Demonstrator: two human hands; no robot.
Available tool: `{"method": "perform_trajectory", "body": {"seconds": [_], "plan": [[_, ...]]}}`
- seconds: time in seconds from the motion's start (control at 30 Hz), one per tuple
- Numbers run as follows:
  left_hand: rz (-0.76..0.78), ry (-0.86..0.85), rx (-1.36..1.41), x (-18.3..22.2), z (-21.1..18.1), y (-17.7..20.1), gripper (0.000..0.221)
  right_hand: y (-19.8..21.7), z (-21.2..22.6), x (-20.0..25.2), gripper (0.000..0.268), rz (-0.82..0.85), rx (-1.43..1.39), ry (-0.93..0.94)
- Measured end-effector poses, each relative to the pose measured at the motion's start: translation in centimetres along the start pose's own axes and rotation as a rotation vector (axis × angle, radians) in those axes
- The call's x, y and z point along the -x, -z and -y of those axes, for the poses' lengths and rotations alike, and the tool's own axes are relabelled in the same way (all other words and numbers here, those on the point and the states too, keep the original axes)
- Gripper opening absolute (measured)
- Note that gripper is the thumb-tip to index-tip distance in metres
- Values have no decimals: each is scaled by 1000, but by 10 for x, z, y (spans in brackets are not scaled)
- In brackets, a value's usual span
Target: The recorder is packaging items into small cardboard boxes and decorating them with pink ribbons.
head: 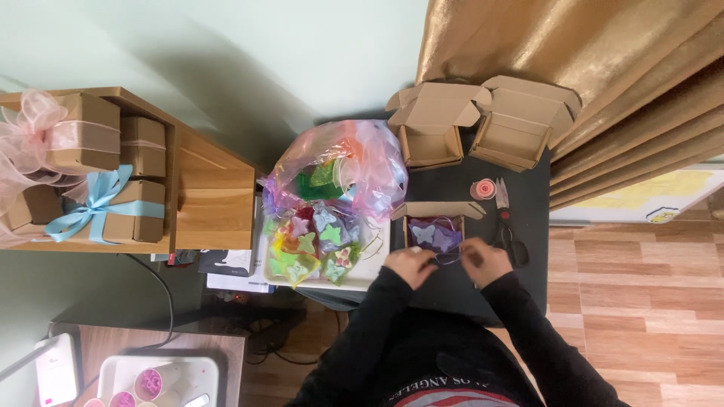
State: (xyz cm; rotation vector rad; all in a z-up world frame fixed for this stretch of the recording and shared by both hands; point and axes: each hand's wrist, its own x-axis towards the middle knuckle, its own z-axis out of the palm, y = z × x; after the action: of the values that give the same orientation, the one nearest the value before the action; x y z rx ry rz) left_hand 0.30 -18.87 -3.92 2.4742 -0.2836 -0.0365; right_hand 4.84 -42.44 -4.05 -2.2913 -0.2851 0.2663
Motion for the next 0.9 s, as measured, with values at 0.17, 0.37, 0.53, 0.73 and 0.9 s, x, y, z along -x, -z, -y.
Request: {"method": "perform_trajectory", "body": {"seconds": [0.17, 0.37, 0.53, 0.73, 0.9], "plan": [[-60, -78, -45, -9, -14, -14, 28, -11, 1, -5, 22, -62, 9, 376], [-176, -93, -133, -20, 11, -38, 12, -5, 21, -12, 14, -146, 233, 448], [-252, -118, -168, -20, 12, -36, 12, 2, 27, -7, 21, -105, 315, 452], [-150, -26, -102, -17, -27, 14, 23, -3, 21, -4, 33, -89, 334, 458], [-231, -202, -88, -16, -9, -7, 22, -8, 26, 1, 42, -151, 407, 408]]}}
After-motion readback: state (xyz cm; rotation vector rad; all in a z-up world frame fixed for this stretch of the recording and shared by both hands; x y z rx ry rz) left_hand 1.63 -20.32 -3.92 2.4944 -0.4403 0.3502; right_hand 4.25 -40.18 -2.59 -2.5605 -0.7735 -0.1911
